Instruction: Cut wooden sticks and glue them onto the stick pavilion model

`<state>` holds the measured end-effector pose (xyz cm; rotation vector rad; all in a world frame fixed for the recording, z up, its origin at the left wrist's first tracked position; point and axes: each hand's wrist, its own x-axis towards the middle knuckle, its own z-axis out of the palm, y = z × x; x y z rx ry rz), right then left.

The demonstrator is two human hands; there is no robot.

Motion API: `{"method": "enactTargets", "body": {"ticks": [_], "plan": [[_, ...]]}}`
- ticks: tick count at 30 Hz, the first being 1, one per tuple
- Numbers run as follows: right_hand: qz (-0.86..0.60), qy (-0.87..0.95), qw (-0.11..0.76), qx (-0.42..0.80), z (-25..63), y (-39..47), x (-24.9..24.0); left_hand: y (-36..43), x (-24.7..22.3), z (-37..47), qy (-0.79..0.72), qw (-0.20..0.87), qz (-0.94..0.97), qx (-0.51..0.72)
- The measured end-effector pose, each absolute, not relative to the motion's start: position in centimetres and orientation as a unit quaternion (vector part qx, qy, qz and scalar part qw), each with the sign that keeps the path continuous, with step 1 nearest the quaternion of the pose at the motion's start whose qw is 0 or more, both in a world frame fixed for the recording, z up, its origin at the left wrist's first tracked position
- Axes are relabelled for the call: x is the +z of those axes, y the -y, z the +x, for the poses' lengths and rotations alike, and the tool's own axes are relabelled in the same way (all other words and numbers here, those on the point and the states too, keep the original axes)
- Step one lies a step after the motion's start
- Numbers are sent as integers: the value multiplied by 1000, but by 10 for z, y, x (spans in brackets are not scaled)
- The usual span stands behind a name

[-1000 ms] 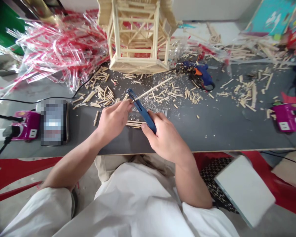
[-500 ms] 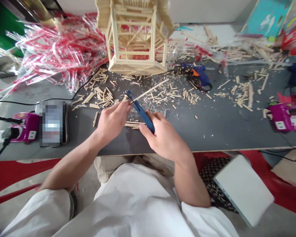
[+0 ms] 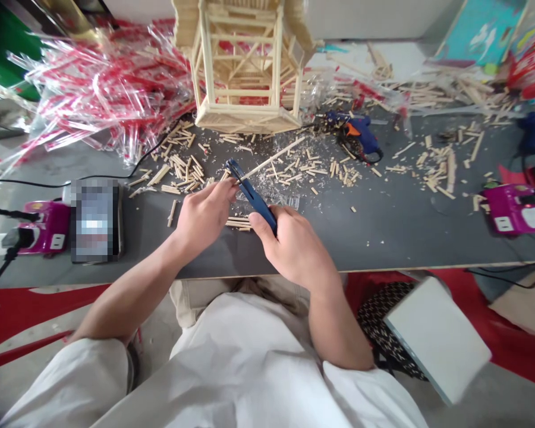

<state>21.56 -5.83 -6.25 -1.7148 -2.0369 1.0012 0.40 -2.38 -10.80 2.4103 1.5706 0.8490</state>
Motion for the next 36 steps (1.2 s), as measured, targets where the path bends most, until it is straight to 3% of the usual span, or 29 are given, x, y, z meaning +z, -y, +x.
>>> {"method": "enactTargets", "body": {"ticks": [11, 25, 36], "plan": [[-581, 722, 73, 369, 223, 40, -52, 32, -99, 8, -556, -40, 800, 220], [-576, 732, 15, 364, 232, 43, -46, 36, -88, 15, -560, 39, 825, 72], [-556, 775, 12, 301, 243, 42, -52, 42, -102, 20, -527, -26, 836, 154]]}}
